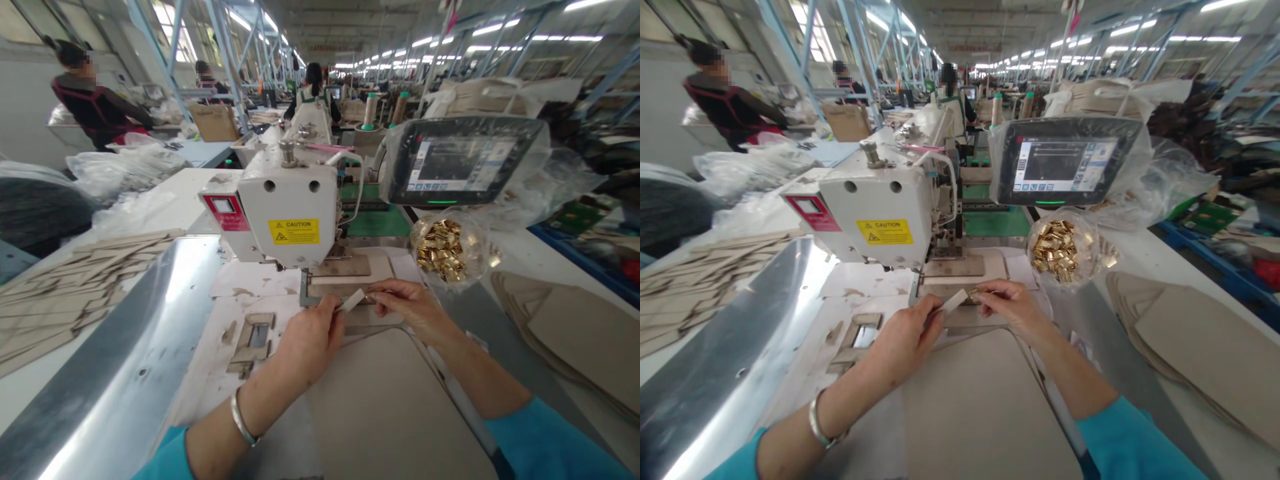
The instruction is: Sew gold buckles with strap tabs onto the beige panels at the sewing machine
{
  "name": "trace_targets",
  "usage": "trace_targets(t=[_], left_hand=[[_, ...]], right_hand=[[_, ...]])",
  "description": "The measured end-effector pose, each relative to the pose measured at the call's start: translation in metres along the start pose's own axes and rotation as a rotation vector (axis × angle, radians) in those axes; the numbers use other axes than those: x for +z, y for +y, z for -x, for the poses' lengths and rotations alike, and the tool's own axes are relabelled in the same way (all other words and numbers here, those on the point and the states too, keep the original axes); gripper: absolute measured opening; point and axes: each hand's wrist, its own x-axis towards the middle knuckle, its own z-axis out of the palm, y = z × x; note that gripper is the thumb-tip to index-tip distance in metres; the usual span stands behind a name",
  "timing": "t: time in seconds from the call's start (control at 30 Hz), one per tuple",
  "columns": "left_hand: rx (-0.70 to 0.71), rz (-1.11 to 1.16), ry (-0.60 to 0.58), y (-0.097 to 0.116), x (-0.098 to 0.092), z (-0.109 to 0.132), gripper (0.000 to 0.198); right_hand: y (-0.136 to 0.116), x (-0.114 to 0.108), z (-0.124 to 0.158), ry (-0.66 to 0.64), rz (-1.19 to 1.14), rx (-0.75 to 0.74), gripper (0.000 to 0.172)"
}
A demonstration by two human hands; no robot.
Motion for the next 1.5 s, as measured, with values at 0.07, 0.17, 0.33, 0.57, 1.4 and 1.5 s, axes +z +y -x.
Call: trace_targets(t=[0.07,0.17,0.33,0.57,1.4,1.5], left_hand=[[-0.020,0.054,0.032,-0.005,0.001,0.000,0.013],[-0.031,0.094,0.051,-0.011,0.003,0.000,0.013],[-0.045,0.131,0.034,-0.013,0.004,-0.001,0.013],[0.082,0.570,-0.071,-0.018,0.011,-0.008,0.025],[0.042,-0.405,0.019,0.004,0.020,-0.009,0.017],[0.128,-0.377,0.074,0.001,0.023,-0.019,0.017]], right_hand=[[0.003,-0.003,-0.003,0.021,0.071,-0.040,0.037],[0.005,-0.006,-0.006,0.004,0.130,-0.096,0.035],[0.000,-0.002,-0.001,-0.107,0.085,-0.045,0.033],[-0.009,0.008,0.013,-0.319,-0.157,0.074,0.027],[-0.010,0.034,0.025,-0.126,0.802,-0.430,0.030],[-0.013,0.034,0.020,-0.111,0.797,-0.367,0.028]])
